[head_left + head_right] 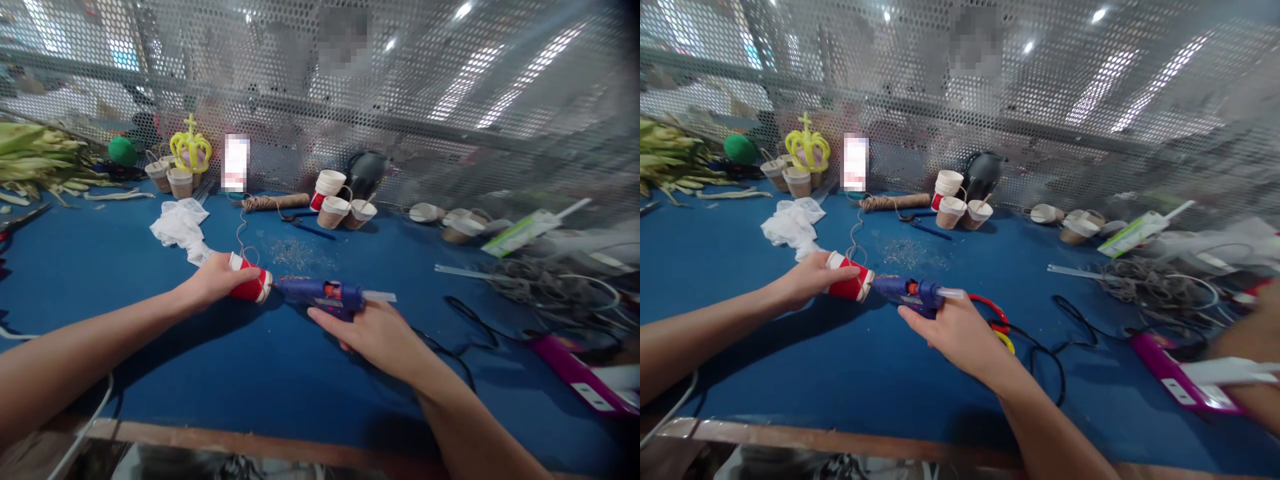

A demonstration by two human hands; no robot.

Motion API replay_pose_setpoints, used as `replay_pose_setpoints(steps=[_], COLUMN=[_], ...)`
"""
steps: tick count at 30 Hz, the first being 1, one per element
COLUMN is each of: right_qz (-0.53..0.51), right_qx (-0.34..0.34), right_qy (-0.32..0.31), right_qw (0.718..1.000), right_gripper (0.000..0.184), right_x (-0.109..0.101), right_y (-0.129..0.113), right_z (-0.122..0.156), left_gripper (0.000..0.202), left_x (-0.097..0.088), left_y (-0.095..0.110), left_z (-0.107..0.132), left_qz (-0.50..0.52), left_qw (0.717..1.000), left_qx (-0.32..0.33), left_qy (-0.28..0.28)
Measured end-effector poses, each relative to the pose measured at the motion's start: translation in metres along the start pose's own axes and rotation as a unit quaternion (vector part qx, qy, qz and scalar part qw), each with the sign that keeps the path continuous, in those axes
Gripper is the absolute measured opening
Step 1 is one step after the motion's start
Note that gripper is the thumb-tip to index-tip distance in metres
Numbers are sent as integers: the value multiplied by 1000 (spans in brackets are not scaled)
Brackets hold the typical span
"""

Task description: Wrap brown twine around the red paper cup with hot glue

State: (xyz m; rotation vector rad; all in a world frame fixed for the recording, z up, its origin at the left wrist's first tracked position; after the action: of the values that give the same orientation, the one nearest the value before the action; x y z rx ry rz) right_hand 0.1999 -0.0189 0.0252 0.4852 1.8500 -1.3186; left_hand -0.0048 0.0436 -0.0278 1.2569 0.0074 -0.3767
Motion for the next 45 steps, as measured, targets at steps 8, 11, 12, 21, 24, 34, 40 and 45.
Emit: replay_pose_setpoints(steps=[8,11,12,21,24,34,40,45], right_qz=[52,54,57,54,46,38,46,52], right_qx=[-108,-101,-96,-94,-96,-76,-74,-62], right_qy=[13,20,27,22,8,-18,11,16], right_qw=[993,993,993,994,994,996,996,997], right_gripper=[15,17,18,22,22,21,21,21], right_x=[4,5,4,5,5,6,5,4], right_y=[2,2,1,-3,-2,-2,-1,-2], right_z=[0,1,2,5,5,6,5,3], left_gripper=[27,27,27,28,27,26,25,30], left_x=[0,0,0,1,1,1,1,1], left_y=[-2,-2,-2,-1,0,-3,-4,-4], left_z=[-2,-2,-2,-2,-1,-3,-4,-3], left_qz=[21,24,23,24,21,11,8,0], left_qw=[1000,1000,1000,1000,1000,1000,1000,1000], left_qx=[-1,-7,-6,-12,-11,-9,-7,-6], left_qy=[4,5,4,2,-2,13,18,20])
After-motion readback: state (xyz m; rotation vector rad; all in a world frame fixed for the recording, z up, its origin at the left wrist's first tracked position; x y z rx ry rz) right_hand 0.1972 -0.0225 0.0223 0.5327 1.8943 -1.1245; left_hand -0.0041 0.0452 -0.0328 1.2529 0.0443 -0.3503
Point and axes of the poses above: each hand's wrist, its own z-axis away from the middle knuckle, its own x-axis out of the palm, y = z × x, the point moved 2 cm from there along -z, towards the middle knuckle, and after that the axes turned 10 degrees about -x, right-handed, at the moved point
